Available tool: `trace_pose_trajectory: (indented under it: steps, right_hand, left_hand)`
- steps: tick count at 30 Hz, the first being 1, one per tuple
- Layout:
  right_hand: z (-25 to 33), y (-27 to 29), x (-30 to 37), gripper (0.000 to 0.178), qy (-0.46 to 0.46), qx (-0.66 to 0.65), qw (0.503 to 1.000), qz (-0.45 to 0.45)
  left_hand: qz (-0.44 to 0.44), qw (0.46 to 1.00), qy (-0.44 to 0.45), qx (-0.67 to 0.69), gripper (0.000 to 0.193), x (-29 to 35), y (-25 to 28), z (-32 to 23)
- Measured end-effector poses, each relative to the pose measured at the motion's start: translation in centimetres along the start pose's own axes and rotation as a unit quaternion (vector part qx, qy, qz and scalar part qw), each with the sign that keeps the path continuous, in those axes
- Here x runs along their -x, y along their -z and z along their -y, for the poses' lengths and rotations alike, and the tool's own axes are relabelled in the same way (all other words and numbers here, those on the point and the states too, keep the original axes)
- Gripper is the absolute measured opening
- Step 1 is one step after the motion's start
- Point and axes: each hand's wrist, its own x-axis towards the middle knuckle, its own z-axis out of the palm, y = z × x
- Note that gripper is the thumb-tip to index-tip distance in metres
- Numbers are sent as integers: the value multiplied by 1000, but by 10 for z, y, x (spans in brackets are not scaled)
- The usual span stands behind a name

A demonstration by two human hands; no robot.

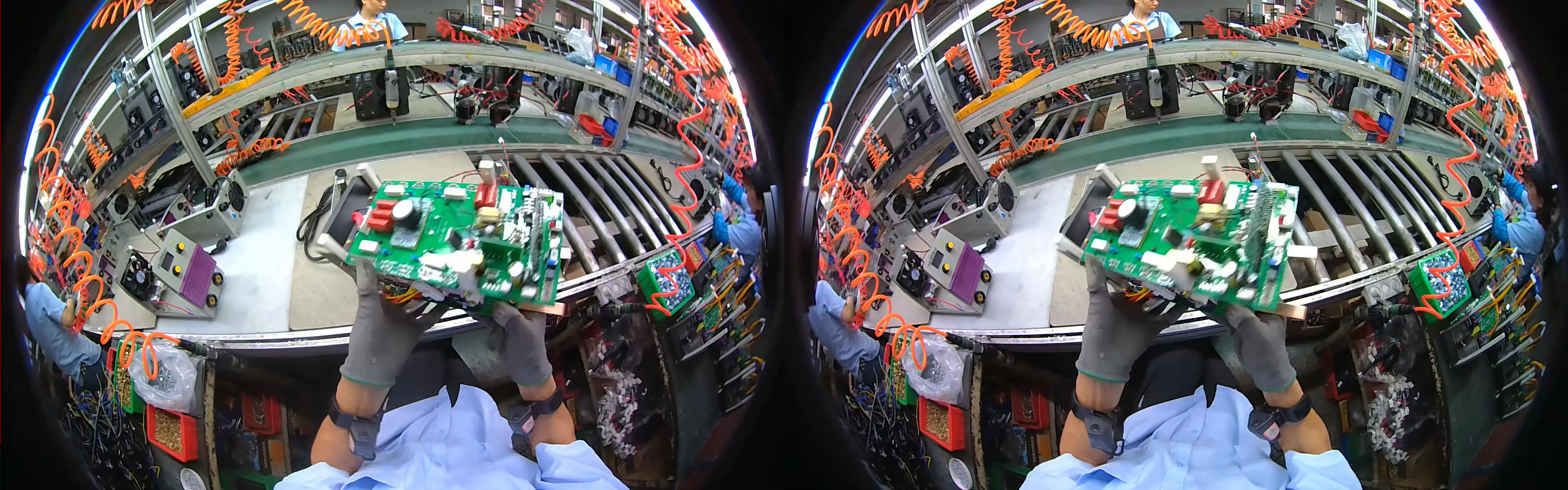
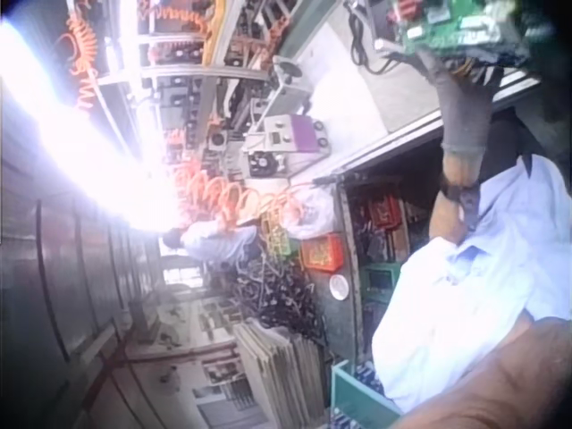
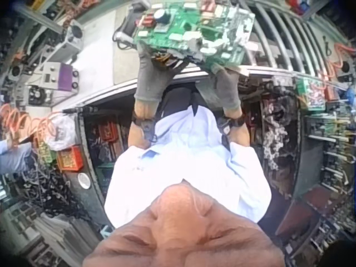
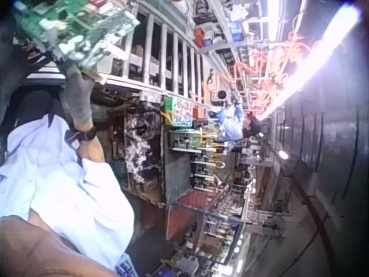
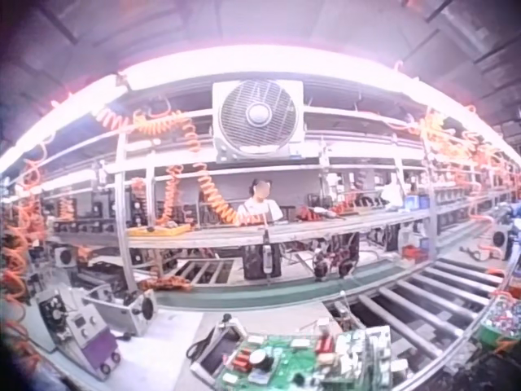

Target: Assembling the internal components and circuitry into a metal chassis on a factory assembly line.

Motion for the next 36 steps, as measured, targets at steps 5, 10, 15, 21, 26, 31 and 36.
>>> trace_pose_trajectory:
  steps: [5,10,15,21,26,31,36]
  right_hand:
    - [7,3,-4,46,35,172,984,35]
    - [31,-14,-21,59,76,221,968,92]
    - [58,-16,-24,88,119,217,948,199]
    - [95,31,-75,53,295,573,764,-6]
    - [102,37,-138,91,322,875,362,-2]
    - [69,13,-196,67,255,958,132,31]
    - [41,9,-238,50,144,979,125,68]
  left_hand:
    - [-11,999,30,34,97,-6,-5,-4]
    - [-11,998,12,62,81,-9,-14,-4]
    - [72,986,-84,127,80,-17,-8,-15]
    - [127,968,-181,117,92,-14,-1,-55]
    - [26,968,-229,100,95,-11,-28,-59]
    - [-62,967,-228,90,96,-16,-39,-53]
    - [-64,970,-209,104,96,-22,-36,-46]
